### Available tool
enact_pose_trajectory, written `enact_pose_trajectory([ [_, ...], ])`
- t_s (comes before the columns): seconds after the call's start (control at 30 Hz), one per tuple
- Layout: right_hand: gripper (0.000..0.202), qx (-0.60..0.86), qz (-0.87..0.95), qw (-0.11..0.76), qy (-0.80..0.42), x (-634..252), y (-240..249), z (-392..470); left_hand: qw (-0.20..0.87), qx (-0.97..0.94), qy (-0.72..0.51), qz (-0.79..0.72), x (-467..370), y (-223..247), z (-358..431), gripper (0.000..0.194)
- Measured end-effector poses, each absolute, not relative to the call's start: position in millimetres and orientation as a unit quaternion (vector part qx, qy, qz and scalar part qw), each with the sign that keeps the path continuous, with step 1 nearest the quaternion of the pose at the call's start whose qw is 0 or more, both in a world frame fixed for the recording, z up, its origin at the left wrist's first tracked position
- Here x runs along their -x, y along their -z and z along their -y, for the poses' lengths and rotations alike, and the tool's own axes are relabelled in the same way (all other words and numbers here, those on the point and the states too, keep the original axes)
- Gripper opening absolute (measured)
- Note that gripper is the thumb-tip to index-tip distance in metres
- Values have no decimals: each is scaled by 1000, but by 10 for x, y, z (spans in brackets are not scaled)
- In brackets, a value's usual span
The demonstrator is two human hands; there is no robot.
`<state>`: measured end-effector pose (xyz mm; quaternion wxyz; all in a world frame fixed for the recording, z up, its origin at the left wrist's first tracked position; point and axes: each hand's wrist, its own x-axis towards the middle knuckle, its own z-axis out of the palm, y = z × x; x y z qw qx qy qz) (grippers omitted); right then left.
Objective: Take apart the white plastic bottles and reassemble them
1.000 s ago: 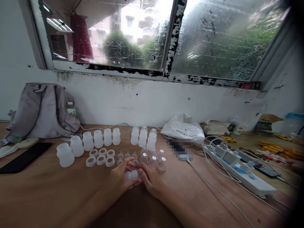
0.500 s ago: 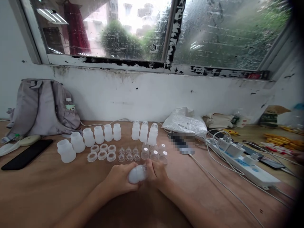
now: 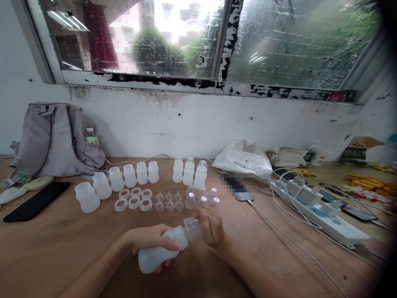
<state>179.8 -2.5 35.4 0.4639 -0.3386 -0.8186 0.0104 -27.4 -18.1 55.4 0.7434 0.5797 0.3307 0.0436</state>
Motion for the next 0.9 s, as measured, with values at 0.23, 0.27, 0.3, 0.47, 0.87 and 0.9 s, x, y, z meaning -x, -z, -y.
enact_pose_trajectory([
  [0.23,16,486,740,465,-6,-1873,-421,-149,770,-560,-94,-291,433,-429,81,43],
  [0.27,17,499,742,447,9,-1864,-408,-164,774,-559,-96,-282,430,-415,70,45],
  [0.3,19,512,746,426,25,-1852,-392,-174,777,-558,-99,-276,424,-403,64,46],
  [0.47,24,575,748,317,95,-1792,-310,-188,777,-560,-92,-273,404,-391,73,46],
  [0.87,37,520,732,439,-42,-1838,-389,-115,756,-535,-232,-298,309,-471,141,41],
  [0.9,37,493,737,457,-71,-1830,-394,-89,747,-528,-262,-309,270,-467,159,41],
])
